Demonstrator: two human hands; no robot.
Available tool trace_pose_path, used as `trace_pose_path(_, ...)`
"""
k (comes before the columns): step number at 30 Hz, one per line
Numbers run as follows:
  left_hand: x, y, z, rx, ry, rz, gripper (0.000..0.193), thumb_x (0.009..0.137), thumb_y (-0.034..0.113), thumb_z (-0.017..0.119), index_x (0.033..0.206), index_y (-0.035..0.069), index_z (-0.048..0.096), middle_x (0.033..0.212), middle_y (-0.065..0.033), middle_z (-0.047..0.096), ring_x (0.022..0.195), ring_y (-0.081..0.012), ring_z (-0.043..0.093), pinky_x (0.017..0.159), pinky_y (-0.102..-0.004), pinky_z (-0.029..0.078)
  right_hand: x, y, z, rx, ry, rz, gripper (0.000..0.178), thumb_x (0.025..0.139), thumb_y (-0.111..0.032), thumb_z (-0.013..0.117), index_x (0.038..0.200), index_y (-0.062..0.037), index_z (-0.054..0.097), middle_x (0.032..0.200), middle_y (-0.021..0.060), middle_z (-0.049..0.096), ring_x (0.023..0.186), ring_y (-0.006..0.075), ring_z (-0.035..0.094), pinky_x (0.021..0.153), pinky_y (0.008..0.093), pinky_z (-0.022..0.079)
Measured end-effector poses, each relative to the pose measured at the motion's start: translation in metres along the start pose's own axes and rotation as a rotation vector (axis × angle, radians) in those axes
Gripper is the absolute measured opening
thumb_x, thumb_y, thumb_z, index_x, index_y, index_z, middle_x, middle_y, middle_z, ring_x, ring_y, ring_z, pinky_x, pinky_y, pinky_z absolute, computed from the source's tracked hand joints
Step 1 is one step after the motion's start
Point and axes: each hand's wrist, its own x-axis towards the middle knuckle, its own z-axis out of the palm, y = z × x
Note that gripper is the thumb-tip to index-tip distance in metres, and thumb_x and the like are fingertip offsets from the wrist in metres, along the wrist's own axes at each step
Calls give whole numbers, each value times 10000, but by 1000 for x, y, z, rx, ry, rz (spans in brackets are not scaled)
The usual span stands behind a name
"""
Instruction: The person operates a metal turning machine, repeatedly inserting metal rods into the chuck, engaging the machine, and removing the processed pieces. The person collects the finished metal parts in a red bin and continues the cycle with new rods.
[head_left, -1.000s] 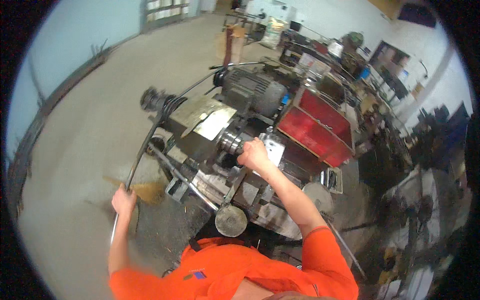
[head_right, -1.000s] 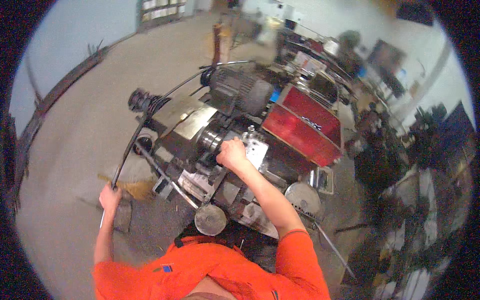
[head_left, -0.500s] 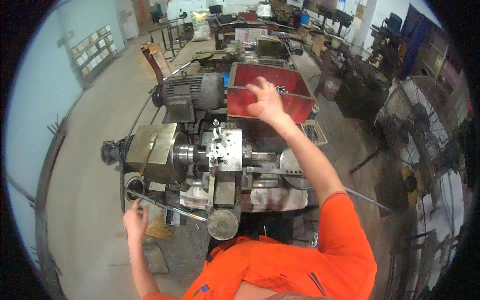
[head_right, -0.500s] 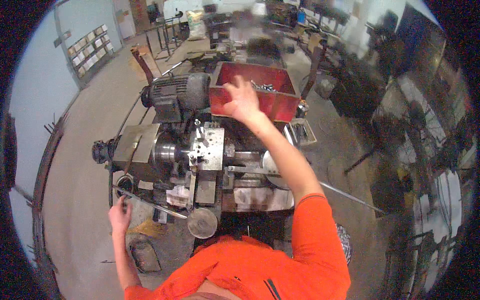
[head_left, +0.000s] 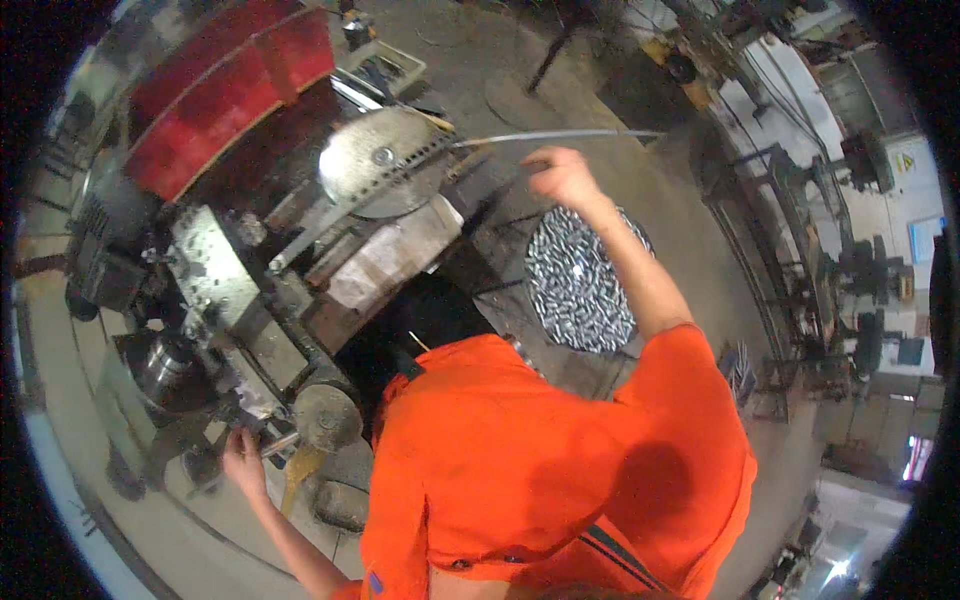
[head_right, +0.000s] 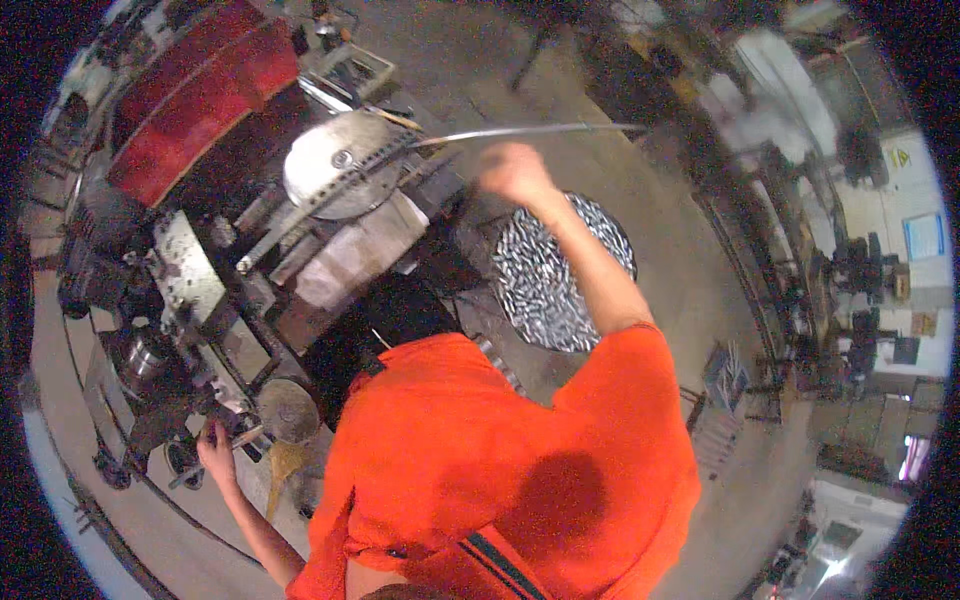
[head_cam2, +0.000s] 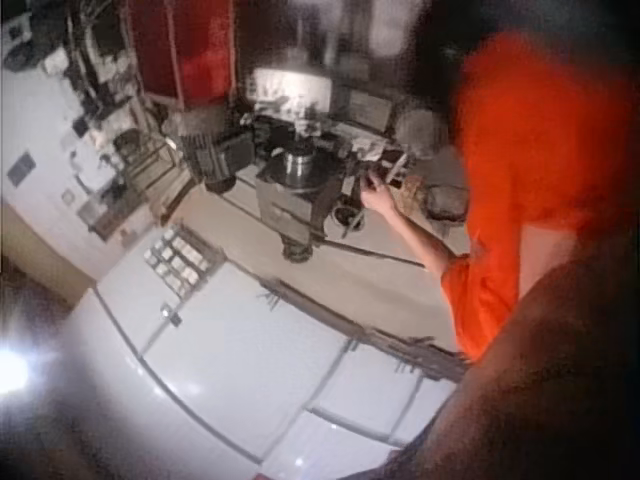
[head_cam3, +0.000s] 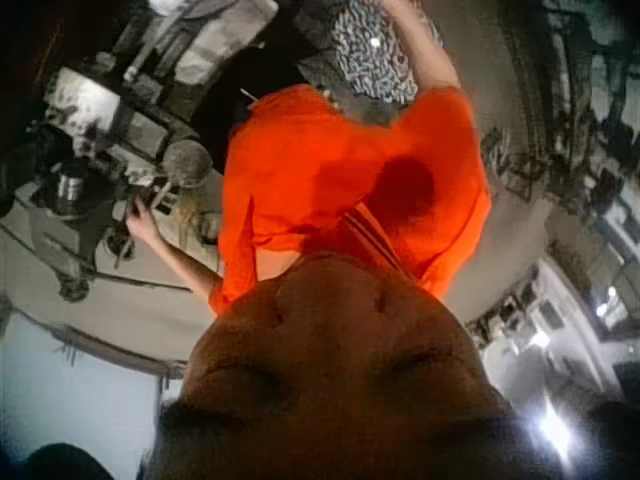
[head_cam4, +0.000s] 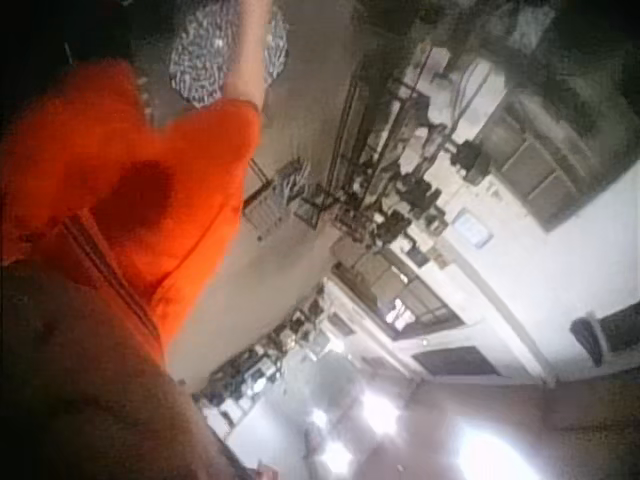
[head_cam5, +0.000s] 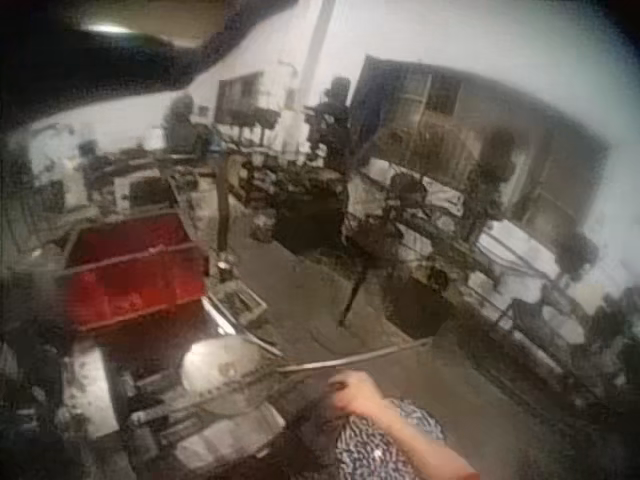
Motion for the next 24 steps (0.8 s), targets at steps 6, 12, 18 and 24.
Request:
trace_pose_path(6,37,-34,11,39,5,32,336,825,284,568,1021,13,600,913,-154,628,834,-309,579,760,-362,430,-90,106,3,-344,-199,563,223,637,-230,574,760,-68,666,832,186,625,820,337,602,770,393,481)
trace_pose_path(12,25,-10,6,183,86,-118,358,837,292,537,1034,-3,591,950,-174,620,861,-319,577,778,-363,426,-120,125,37,-489,-399,603,289,651,-254,570,800,-17,638,908,196,617,855,328,598,783,375,485)
trace_pose_path(18,23,-27,10,210,190,11,309,839,267,534,992,12,616,907,-144,637,786,-256,611,701,-341,461,-117,111,55,-649,-535,524,345,693,-240,529,948,-27,621,1077,199,549,1052,285,512,913,341,403)
trace_pose_path(24,28,-43,13,99,137,-85,287,838,229,549,1003,4,615,921,-147,640,778,-235,623,685,-327,475,-117,123,68,-642,-524,526,349,698,-225,504,954,-20,624,1086,200,550,1070,286,491,956,341,353)
